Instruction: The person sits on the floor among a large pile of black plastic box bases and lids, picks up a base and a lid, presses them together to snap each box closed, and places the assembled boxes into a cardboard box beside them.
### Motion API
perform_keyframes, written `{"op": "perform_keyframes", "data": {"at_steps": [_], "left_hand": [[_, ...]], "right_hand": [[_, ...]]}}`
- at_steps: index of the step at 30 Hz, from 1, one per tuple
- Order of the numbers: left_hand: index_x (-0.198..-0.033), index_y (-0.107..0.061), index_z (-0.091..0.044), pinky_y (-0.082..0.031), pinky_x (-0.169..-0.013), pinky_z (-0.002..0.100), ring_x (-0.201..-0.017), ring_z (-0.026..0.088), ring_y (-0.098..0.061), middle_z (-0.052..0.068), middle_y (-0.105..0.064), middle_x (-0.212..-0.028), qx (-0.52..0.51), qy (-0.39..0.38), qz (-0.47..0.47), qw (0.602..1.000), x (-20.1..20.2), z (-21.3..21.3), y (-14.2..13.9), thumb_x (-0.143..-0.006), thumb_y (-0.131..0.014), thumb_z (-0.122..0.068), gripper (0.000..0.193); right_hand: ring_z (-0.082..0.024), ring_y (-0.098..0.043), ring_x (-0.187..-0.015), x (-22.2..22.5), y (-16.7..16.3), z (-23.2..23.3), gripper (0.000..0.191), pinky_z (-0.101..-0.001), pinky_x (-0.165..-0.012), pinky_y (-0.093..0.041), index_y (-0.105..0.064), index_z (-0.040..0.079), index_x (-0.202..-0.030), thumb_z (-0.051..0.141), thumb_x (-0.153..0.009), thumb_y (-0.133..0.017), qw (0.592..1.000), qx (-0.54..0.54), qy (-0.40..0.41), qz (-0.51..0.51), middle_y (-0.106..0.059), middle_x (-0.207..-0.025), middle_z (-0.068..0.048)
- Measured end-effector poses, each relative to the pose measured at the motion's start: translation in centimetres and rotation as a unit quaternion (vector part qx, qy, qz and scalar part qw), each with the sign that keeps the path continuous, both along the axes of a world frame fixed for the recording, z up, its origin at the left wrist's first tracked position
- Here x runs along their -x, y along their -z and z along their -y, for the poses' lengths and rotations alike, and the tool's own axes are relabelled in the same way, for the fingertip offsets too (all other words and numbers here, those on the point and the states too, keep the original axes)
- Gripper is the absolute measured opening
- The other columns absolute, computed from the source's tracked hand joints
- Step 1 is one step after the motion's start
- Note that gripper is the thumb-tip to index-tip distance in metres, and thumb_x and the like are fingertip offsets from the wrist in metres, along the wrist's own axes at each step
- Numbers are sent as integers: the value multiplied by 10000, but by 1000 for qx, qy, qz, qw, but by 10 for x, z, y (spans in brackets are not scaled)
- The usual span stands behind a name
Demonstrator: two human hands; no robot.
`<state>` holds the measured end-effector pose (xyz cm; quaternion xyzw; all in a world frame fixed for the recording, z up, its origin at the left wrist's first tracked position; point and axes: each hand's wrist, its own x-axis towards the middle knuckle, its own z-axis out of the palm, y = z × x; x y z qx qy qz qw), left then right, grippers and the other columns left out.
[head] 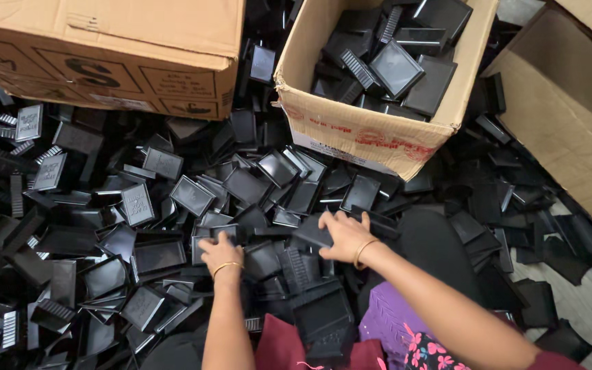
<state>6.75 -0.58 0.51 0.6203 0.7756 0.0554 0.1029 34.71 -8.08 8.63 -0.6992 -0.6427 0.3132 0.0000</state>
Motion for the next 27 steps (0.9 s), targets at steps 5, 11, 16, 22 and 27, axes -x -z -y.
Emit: {"op": "perform_keyframes", "data": {"at_steps": [5,11,16,22,27], "left_hand": [[-1025,-759,-214,-514,-991,487,-1254,367,-517,84,-476,-1377,73,2,53,996,17,5,-9,-784,-831,-397,310],[-962,-746,-119,-537,-869,478,-1118,339,-589,98,-584,-1177,31,66,-16,997,16,4,-14,-788,-844,-389,335],[-889,-665,-63,-496,-653,309,-724,156,-577,28,-652,-829,-110,67,487,864,11,1,-15,-912,-791,-209,194],[-1307,-516,-187,-511,-714,263,-848,119,-617,20,-676,-1043,1,-45,803,595,-13,40,-30,-938,-543,-5,411],[-1354,-568,-123,-509,-960,307,-1061,198,-660,88,-696,-1172,-154,38,598,785,-6,34,-13,-852,-396,74,566]], "right_hand": [[-382,-570,-1216,-7,-9,-5,749,-440,-1055,-468,-502,201,-1359,368,-704,-825,979,-106,42,-171,-565,-1261,-193],[-338,-570,-1269,-2,-4,2,731,-418,-1067,-454,-517,180,-1390,342,-754,-838,963,-151,27,-222,-584,-1303,-188],[-235,-607,-1157,15,6,-12,607,-411,-981,-492,-557,162,-1357,306,-823,-807,902,-122,163,-381,-629,-1252,-97],[-177,-601,-1032,77,17,-16,528,-401,-866,-508,-546,183,-1384,274,-891,-709,687,79,308,-653,-620,-1132,-35],[-157,-576,-1115,96,25,-5,591,-415,-926,-498,-504,211,-1416,234,-864,-716,729,82,297,-611,-615,-1215,-23]]}}
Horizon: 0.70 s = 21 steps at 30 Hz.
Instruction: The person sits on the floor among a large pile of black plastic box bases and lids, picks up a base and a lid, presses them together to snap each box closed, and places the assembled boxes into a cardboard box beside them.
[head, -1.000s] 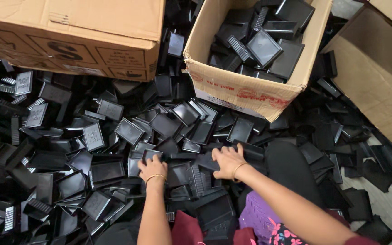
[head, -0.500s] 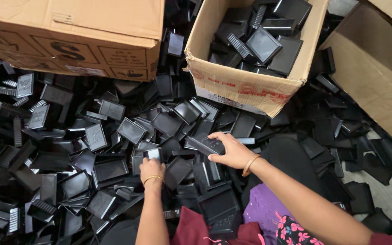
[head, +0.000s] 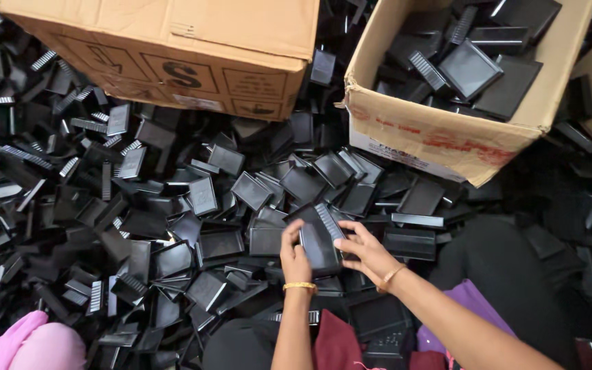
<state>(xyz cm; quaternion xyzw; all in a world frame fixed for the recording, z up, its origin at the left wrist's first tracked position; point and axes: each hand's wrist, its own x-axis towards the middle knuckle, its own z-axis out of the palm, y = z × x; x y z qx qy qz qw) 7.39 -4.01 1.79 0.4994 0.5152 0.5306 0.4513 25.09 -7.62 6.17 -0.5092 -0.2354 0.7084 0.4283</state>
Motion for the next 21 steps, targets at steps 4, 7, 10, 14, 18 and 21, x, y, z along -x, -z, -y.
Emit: {"op": "perform_keyframes", "data": {"at_steps": [4,7,10,14,18,21], "left_hand": [[-1207,-669,-78,-512,-989,322,-1081,232,-694,135,-743,-1157,36,-41,-85,995,-4,-4,23,-1036,-472,-145,269],[-1280,-578,-68,-500,-960,348,-1051,221,-622,120,-669,-1169,95,-30,58,993,-12,-9,19,-1101,-492,-341,337],[-1344,-532,-190,-516,-907,384,-1016,222,-634,99,-677,-1162,153,-32,295,943,-14,-7,9,-1022,-441,-464,432],[-1322,-592,-72,-538,-935,388,-1067,242,-669,109,-680,-1219,152,-1,435,887,-6,-8,0,-1033,-426,-535,570],[-1321,-621,-13,-561,-921,350,-1061,236,-694,109,-710,-1215,193,-69,404,891,-1,-10,6,-1055,-382,-582,672],[-1317,-622,-11,-568,-881,367,-997,249,-702,126,-722,-1153,193,-73,374,904,1,-11,9,-1062,-361,-568,666]], "right_hand": [[-169,-590,-1175,-2,0,0,622,-437,-977,-520,-484,175,-1427,227,-853,-720,997,-49,-3,-53,-600,-1278,-37],[-197,-597,-1199,5,-1,0,685,-418,-1004,-507,-489,155,-1446,216,-829,-778,989,-133,-59,13,-579,-1343,-59],[-216,-624,-1226,18,-4,1,711,-387,-1027,-519,-530,150,-1440,261,-806,-832,955,-228,-112,157,-568,-1417,-68],[-239,-666,-1171,32,-12,-4,693,-369,-994,-538,-600,154,-1398,322,-776,-856,916,-270,-61,292,-631,-1329,-109],[-241,-663,-1150,30,-24,-8,680,-355,-973,-527,-627,164,-1387,346,-778,-867,872,-289,-69,389,-669,-1275,-137],[-228,-695,-1095,26,-28,-1,682,-350,-879,-561,-637,180,-1367,359,-745,-852,891,-265,-107,353,-680,-1319,-82]]}}
